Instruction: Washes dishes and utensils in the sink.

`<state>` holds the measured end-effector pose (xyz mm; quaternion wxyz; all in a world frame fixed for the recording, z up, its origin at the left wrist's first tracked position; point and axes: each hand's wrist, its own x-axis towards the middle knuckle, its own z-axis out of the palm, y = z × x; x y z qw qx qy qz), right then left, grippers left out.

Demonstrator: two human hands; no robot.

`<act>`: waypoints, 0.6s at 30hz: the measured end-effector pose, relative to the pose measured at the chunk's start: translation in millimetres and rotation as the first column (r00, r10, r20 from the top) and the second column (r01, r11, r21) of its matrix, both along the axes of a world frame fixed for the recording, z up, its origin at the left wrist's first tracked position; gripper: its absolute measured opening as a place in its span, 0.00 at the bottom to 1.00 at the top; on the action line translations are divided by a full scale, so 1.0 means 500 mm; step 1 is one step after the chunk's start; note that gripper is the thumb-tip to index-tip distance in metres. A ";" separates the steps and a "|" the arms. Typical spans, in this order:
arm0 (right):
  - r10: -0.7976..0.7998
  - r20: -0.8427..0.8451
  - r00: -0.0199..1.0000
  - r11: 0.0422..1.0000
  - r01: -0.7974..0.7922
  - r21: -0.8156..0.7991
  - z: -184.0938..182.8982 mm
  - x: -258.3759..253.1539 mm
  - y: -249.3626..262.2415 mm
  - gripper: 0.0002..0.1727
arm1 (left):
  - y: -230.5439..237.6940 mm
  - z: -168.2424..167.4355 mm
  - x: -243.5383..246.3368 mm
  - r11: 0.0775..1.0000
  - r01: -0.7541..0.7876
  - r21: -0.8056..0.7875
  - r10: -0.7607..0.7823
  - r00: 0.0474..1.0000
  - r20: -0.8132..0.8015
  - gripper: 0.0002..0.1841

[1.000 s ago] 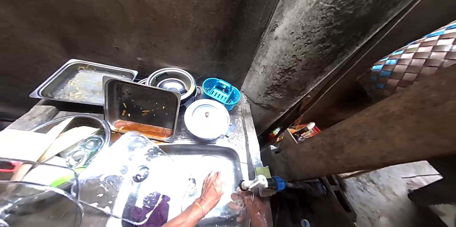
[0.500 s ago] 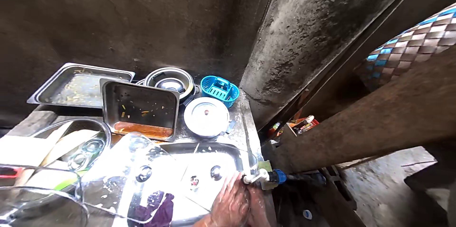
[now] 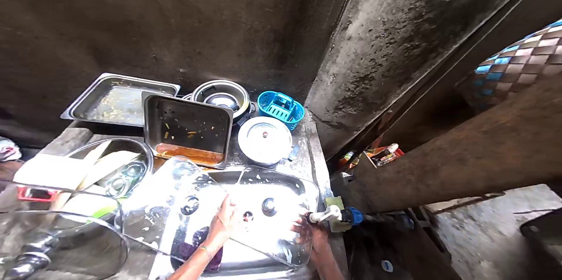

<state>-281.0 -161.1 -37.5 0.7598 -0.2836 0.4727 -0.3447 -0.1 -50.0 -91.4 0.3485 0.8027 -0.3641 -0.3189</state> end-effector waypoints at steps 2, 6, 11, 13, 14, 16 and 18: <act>0.047 -0.018 0.999 0.998 -0.048 -0.040 -0.020 -0.006 -0.007 0.16 | -0.019 0.030 0.018 0.975 -0.215 -0.054 0.193 0.942 -0.277 0.17; 0.111 -0.085 0.990 0.992 -0.116 -0.057 -0.055 0.024 -0.005 0.14 | -0.010 0.077 0.077 0.950 -0.278 -0.144 0.182 0.863 -0.471 0.12; 0.078 -0.354 0.932 0.993 -0.106 -0.059 -0.035 0.104 -0.010 0.13 | 0.013 0.106 0.077 0.903 -0.391 -0.178 0.296 0.866 -0.402 0.16; 0.116 -0.406 0.907 0.983 -0.163 -0.082 -0.012 0.103 -0.018 0.17 | 0.023 0.090 0.057 0.898 -0.423 -0.119 0.349 0.851 -0.392 0.17; 0.150 -0.411 0.899 0.976 -0.202 -0.084 0.000 0.092 -0.023 0.19 | 0.029 0.081 0.045 0.905 -0.421 -0.070 0.362 0.844 -0.396 0.18; 0.189 -0.402 0.896 0.960 -0.255 -0.115 0.012 0.055 -0.035 0.18 | 0.042 0.052 0.017 0.915 -0.404 0.006 0.368 0.828 -0.422 0.19; 0.192 -0.446 0.874 0.941 -0.293 -0.169 0.031 0.019 -0.040 0.20 | 0.051 0.027 -0.018 0.931 -0.361 0.059 0.346 0.819 -0.458 0.19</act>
